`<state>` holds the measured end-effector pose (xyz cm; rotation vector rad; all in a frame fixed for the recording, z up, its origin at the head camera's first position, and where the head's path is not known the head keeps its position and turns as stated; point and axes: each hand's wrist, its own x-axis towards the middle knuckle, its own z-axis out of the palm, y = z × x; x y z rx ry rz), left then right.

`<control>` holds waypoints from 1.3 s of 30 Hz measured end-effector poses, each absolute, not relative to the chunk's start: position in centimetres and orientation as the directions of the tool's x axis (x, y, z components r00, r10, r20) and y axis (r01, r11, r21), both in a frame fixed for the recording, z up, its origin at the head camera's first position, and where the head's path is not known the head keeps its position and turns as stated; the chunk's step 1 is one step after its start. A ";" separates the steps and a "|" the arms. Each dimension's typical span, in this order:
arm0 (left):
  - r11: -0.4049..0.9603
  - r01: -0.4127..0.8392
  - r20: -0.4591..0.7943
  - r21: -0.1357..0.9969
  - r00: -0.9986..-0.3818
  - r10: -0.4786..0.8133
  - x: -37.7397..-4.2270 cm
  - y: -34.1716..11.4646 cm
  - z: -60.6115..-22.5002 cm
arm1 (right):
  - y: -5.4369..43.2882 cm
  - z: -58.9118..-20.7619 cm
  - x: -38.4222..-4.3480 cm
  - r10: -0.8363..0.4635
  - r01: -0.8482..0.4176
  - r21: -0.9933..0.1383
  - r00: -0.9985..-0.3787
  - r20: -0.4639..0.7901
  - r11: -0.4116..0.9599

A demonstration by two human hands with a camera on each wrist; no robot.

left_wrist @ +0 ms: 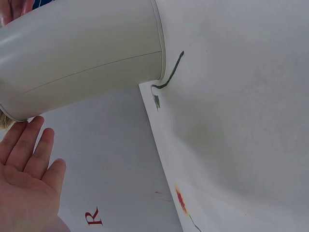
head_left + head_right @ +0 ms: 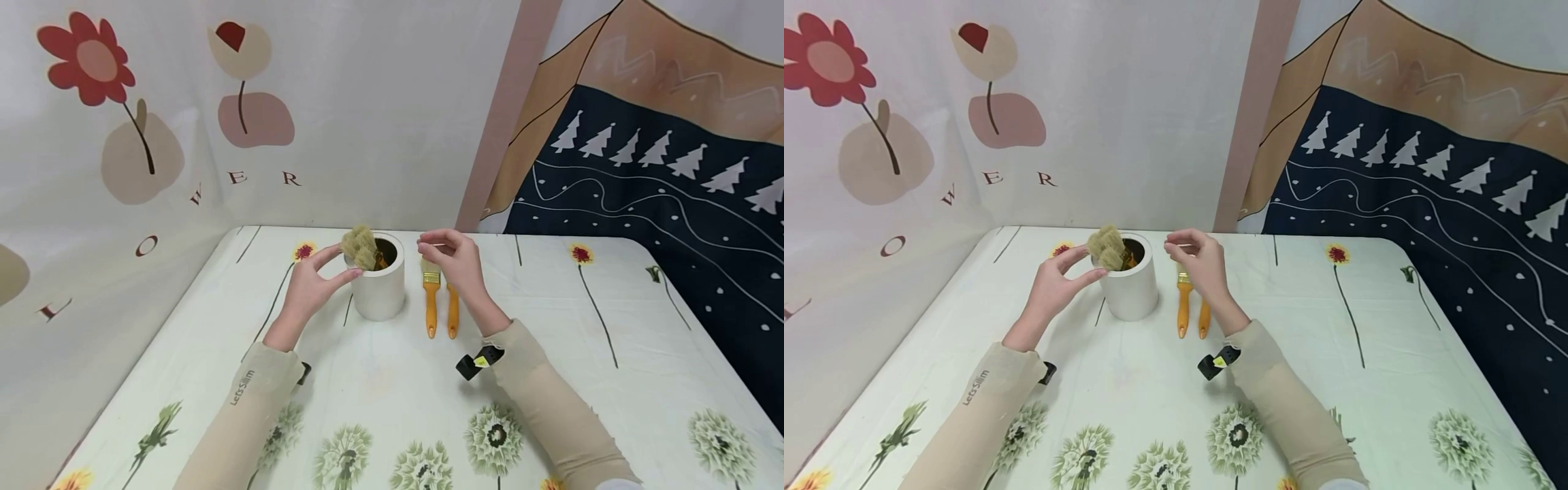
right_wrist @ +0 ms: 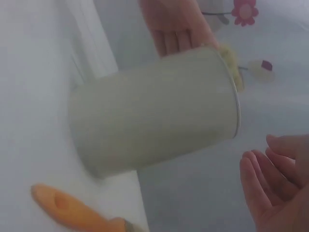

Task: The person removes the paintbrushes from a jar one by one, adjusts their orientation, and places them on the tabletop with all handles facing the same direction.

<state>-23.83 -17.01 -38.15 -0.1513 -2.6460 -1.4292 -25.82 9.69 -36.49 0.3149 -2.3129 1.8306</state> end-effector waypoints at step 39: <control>0.542 0.188 0.195 0.819 -0.980 0.045 -23.8 -17.1 -38.2 | 3.6 -34.9 -24.9 -0.361 -0.533 -0.723 -0.842 0.401 0.440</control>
